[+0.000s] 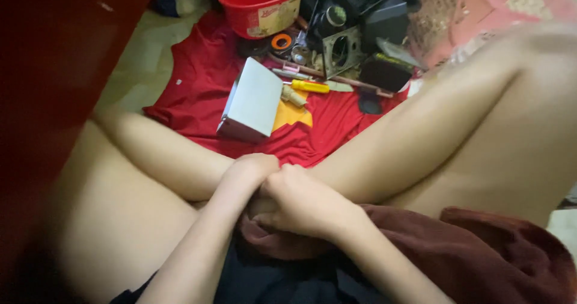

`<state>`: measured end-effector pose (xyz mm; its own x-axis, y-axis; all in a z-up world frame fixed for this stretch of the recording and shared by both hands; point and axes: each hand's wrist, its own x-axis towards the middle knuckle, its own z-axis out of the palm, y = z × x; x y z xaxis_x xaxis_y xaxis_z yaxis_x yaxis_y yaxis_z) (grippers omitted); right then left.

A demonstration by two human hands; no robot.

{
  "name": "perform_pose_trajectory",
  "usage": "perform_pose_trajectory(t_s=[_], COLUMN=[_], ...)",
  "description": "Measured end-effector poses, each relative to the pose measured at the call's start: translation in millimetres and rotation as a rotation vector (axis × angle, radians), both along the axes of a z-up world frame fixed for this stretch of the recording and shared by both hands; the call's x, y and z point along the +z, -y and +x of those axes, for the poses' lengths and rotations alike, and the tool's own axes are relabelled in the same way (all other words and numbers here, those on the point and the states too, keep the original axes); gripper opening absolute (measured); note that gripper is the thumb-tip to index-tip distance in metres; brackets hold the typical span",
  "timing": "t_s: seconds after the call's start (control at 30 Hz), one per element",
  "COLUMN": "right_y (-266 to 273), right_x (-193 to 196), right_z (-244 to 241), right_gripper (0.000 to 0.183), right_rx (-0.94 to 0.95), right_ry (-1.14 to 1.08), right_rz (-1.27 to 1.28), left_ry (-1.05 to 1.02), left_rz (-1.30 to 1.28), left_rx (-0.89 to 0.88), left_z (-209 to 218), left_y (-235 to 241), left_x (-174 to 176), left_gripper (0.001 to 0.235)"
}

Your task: The person sits on the floor and cleans a metal electrical box using a brown cloth. They wipe the exterior and interior surfaces, then use a piece of sandpaper to scrub the inside of the box.

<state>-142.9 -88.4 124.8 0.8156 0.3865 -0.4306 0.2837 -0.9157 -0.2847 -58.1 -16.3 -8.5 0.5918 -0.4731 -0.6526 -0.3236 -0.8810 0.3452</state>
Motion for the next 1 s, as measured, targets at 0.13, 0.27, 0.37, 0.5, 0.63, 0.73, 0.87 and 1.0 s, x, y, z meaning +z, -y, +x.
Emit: perform_pose_trajectory(t_s=[0.13, 0.27, 0.37, 0.5, 0.63, 0.73, 0.87, 1.0], right_y=[-0.6, 9.8, 14.9, 42.2, 42.9, 40.5, 45.0, 44.1], right_x=[1.9, -4.1, -10.1, -26.7, -22.7, -28.3, -36.4, -41.5], right_z=[4.6, 7.5, 14.9, 35.9, 42.3, 46.2, 52.0, 54.7], right_gripper=[0.024, 0.022, 0.022, 0.023, 0.029, 0.034, 0.038, 0.036], right_rx=[0.006, -0.022, -0.039, -0.049, -0.016, 0.013, -0.033, -0.007], right_ry=[0.004, -0.018, 0.011, 0.217, 0.09, -0.093, -0.145, -0.094], right_rz=[0.051, 0.114, 0.161, -0.379, -0.48, -0.546, -0.496, -0.444], left_ry=[-0.057, -0.026, 0.175, 0.58, 0.976, 0.864, 0.776, 0.765], left_rz=[-0.055, -0.208, -0.301, -0.188, -0.143, -0.239, -0.303, -0.646], left_rx=[0.071, 0.157, 0.278, 0.353, 0.363, 0.482, 0.461, 0.483], left_z=[-9.1, -9.9, -15.6, 3.0, 6.9, 10.1, 15.5, 25.2], left_y=[-8.1, -2.4, -21.7, -69.3, -108.3, -118.1, -92.6, -50.8], left_x=[41.7, 11.0, 31.8, 35.0, 34.3, 19.8, 24.5, 20.6], left_gripper=[0.04, 0.031, 0.02, 0.015, 0.016, 0.021, 0.038, 0.054])
